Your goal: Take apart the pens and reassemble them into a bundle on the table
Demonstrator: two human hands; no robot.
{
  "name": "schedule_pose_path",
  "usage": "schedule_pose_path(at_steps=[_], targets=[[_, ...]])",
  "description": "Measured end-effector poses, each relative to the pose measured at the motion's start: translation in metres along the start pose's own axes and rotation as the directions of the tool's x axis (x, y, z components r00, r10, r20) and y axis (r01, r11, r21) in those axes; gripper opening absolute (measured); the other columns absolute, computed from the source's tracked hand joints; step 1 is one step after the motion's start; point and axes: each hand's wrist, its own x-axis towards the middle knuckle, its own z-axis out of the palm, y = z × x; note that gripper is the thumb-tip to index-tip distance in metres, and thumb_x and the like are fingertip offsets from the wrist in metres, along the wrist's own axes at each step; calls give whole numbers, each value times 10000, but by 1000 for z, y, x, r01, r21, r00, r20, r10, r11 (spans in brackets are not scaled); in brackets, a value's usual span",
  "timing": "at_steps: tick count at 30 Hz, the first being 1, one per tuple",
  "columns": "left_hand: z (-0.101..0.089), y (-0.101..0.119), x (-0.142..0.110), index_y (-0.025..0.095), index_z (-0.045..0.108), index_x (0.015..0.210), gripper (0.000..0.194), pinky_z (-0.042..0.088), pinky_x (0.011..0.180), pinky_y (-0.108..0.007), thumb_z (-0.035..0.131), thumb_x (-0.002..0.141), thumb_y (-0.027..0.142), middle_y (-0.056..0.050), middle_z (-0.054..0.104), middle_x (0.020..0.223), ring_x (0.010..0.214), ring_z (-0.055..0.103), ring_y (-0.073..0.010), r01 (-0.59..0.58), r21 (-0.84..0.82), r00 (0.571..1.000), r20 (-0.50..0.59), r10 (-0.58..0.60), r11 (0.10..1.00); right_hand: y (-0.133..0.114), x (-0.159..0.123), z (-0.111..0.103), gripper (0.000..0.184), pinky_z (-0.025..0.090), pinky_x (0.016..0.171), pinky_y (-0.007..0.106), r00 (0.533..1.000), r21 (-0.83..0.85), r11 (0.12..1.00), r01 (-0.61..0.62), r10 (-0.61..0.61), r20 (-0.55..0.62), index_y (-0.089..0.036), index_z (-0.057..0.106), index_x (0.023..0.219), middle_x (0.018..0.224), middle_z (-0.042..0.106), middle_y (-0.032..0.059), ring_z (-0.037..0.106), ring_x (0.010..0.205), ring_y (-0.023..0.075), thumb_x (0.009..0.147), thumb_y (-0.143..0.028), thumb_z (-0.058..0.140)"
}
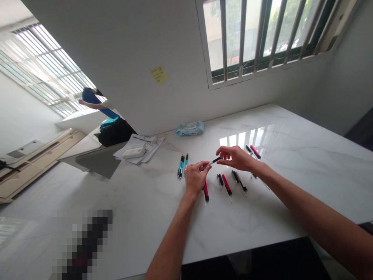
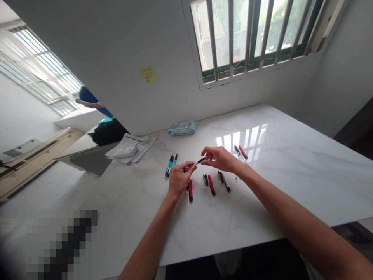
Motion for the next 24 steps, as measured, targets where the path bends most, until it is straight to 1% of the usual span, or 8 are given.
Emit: schedule_pose_path(at_steps=[2,5,10,12,15,17,21,24], targets=[[0,0,0,282,827,1011,130,531,826,-319,758,900,282,1,828,933,865,752,-198,17,-32,1000,-6,-17,999,-1,0,0,172,496,695,280,998,-4,998,64,-64,-22,-234,691,1061,854,734,22,666,754,169,919,-320,733],[1,-2,0,279,826,1016,138,535,813,-310,758,896,285,3,828,954,880,755,-197,31,-69,999,-19,-33,997,-2,0,-1,82,498,722,287,990,-46,990,132,-133,-36,-232,686,1032,934,734,34,660,780,162,954,-252,677],[2,-3,1,271,826,1009,136,551,822,-313,750,898,291,-8,828,958,877,758,-205,26,-81,999,-22,-28,996,0,2,-1,92,475,723,282,991,-76,989,126,-128,-29,-225,698,1023,945,741,39,658,785,166,998,-279,628],[3,-3,1,266,825,1001,129,558,828,-311,749,898,284,-11,828,965,875,760,-204,10,-96,1000,-17,-12,995,1,2,-1,184,450,698,282,997,-105,991,79,-81,-20,-215,716,961,872,742,44,650,754,174,1022,-345,600],[3,-1,0,272,827,965,102,561,844,-313,762,887,264,-2,829,955,873,763,-201,-29,-86,999,11,30,996,3,2,-1,421,396,650,290,1000,-162,987,1,1,15,-200,704,778,724,710,46,609,656,168,1069,-425,499],[4,-1,0,275,827,955,95,561,859,-318,766,884,259,2,829,940,863,764,-199,-44,-73,999,24,46,996,3,2,-2,462,378,633,293,999,-170,985,-17,21,26,-203,693,753,686,691,39,589,625,164,1080,-435,465],[4,-3,0,269,825,989,119,564,845,-319,759,890,272,-7,828,946,865,764,-200,-12,-99,1000,0,12,995,1,0,-6,180,450,689,288,999,-100,994,46,-48,-19,-229,710,1004,889,741,41,655,771,182,990,-398,652],[3,-4,0,269,824,998,129,564,829,-319,753,892,285,-8,827,949,871,762,-202,7,-107,1000,-18,-9,994,-2,-1,-7,146,488,748,305,993,-113,988,105,-110,-47,-240,705,1052,1005,736,52,669,865,197,921,-297,740]])
